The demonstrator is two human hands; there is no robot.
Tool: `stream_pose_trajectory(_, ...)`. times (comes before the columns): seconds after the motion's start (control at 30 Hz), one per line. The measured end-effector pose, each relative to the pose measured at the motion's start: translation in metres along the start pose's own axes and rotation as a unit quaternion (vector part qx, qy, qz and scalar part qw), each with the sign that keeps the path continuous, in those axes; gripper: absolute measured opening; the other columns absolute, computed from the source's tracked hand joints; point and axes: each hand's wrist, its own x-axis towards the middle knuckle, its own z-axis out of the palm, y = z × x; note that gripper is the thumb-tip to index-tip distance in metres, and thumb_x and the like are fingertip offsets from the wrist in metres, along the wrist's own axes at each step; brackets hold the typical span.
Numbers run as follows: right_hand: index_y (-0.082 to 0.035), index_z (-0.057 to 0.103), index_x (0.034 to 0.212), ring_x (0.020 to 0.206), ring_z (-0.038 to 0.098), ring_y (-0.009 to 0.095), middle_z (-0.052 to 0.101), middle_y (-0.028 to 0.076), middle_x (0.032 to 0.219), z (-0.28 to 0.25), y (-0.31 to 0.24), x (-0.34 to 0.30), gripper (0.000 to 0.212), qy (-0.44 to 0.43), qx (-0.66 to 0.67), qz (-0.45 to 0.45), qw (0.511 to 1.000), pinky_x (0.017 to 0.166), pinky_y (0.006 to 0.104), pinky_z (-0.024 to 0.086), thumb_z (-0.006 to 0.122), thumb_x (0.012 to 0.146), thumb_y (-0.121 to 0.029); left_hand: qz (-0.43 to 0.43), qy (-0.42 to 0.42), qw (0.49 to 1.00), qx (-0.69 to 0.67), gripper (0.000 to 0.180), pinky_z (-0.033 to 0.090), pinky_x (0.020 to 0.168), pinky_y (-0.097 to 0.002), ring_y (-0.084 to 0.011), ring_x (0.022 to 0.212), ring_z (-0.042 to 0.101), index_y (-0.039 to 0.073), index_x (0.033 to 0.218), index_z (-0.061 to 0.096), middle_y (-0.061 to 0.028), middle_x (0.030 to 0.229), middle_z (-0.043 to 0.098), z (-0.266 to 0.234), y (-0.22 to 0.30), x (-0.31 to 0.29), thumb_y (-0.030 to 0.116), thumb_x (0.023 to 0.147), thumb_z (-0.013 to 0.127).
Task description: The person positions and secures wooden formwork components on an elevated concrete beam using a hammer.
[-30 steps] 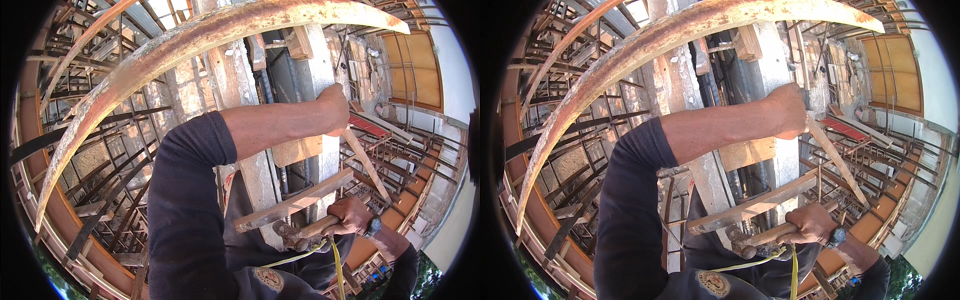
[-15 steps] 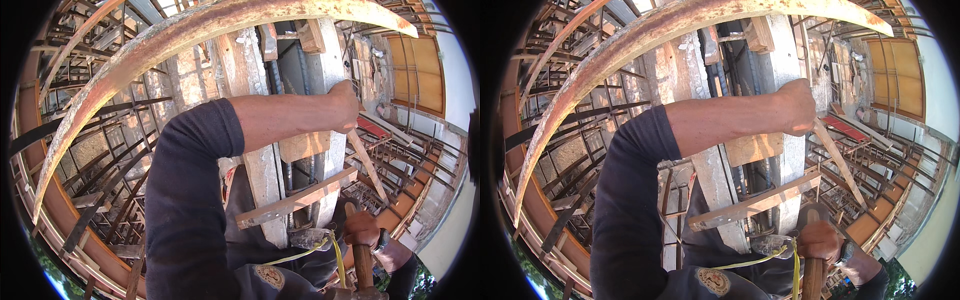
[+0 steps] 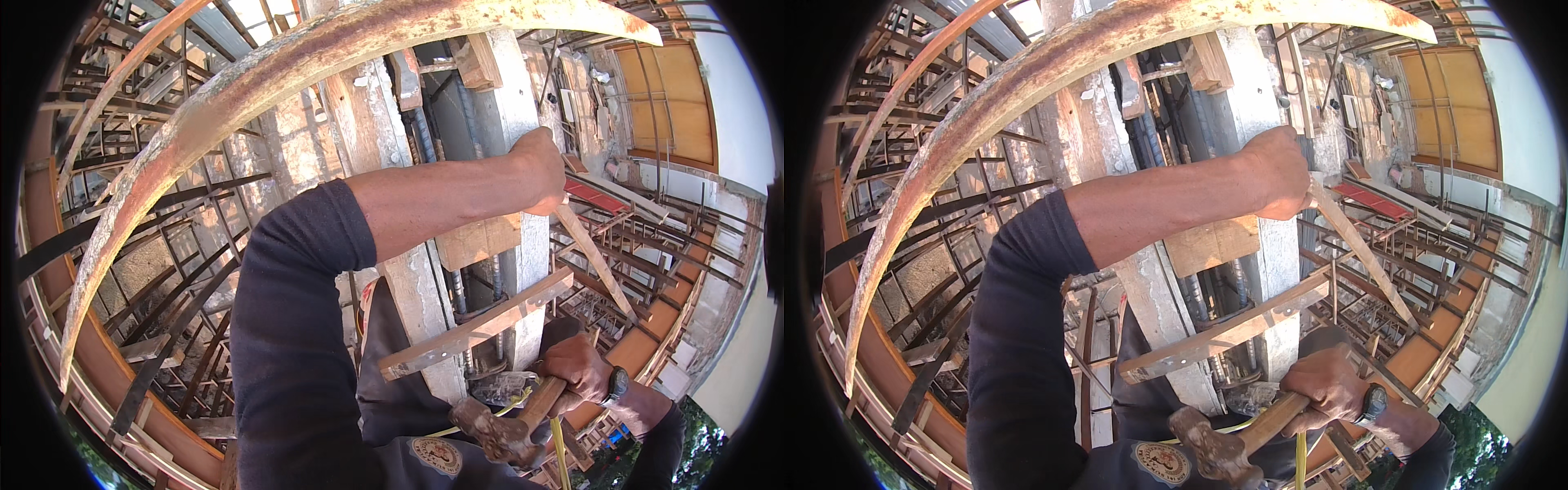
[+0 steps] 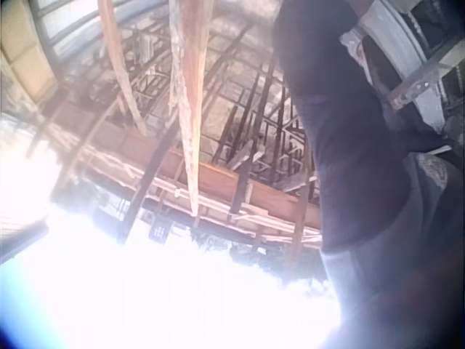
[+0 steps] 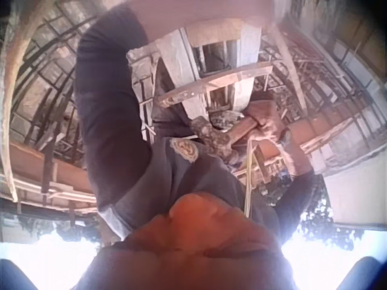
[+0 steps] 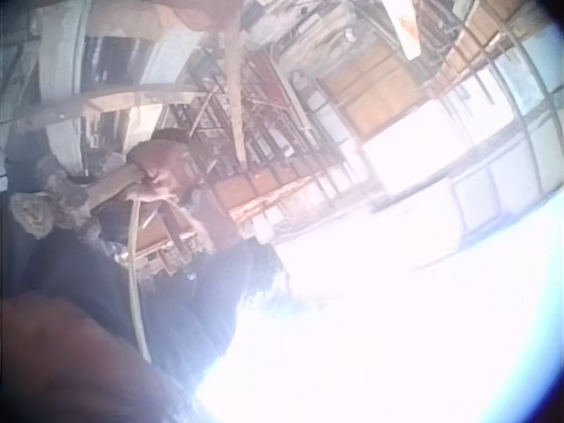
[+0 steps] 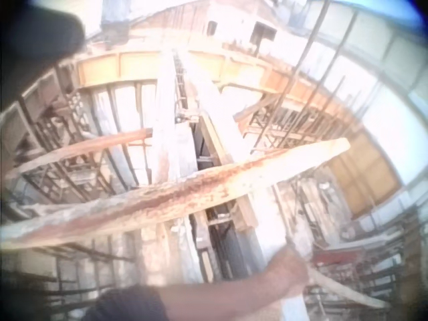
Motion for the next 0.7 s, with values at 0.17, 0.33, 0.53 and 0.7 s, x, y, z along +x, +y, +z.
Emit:
stream_pose_trajectory(0.17,-0.007,0.065,0.075,0.059,0.064,0.034,0.063,0.012,0.065,0.003,0.007,-0.018,0.047,0.003,-0.054,0.212,0.976,0.053,0.0424,0.047,0.073,0.085,-0.052,-0.002,0.078,0.997,0.000,0.049,0.043,0.085,-0.0355,-0.0201,0.082,0.067,0.014,0.074,0.076,-0.0036,0.080,0.073,-0.004,-0.004,0.009,0.044,0.099,0.047)
stream_pose_trajectory(0.33,-0.002,0.069,0.084,0.073,0.065,0.024,0.068,0.011,0.089,0.004,0.030,-0.039,0.041,0.286,-0.033,0.154,0.945,0.063,0.0346,0.049,0.090,0.069,-0.035,0.011,0.127,0.990,-0.052,0.060,0.048,0.084,-0.0424,-0.0331,0.064,0.063,0.005,0.062,0.071,-0.0116,0.059,0.064,0.001,-0.011,0.004,0.047,0.099,0.048)
stream_pose_trajectory(0.53,-0.002,0.067,0.090,0.096,0.066,0.027,0.065,0.014,0.116,-0.013,0.049,0.000,0.031,0.340,-0.087,0.173,0.920,0.080,0.0365,0.055,0.088,0.070,-0.014,0.029,0.089,0.995,-0.036,0.059,0.048,0.082,-0.0424,-0.0329,0.068,0.064,0.004,0.063,0.070,-0.0135,0.063,0.065,-0.010,-0.012,0.010,0.044,0.100,0.048)
stream_pose_trajectory(0.7,-0.001,0.065,0.092,0.104,0.066,0.030,0.053,0.014,0.135,-0.017,0.065,-0.012,0.031,0.336,0.034,0.199,0.920,0.085,0.0375,0.057,0.086,0.072,-0.013,0.028,0.055,0.998,0.010,0.046,0.048,0.082,-0.0417,-0.0284,0.077,0.065,0.005,0.072,0.071,-0.0091,0.072,0.068,-0.020,-0.010,0.014,0.037,0.099,0.052)
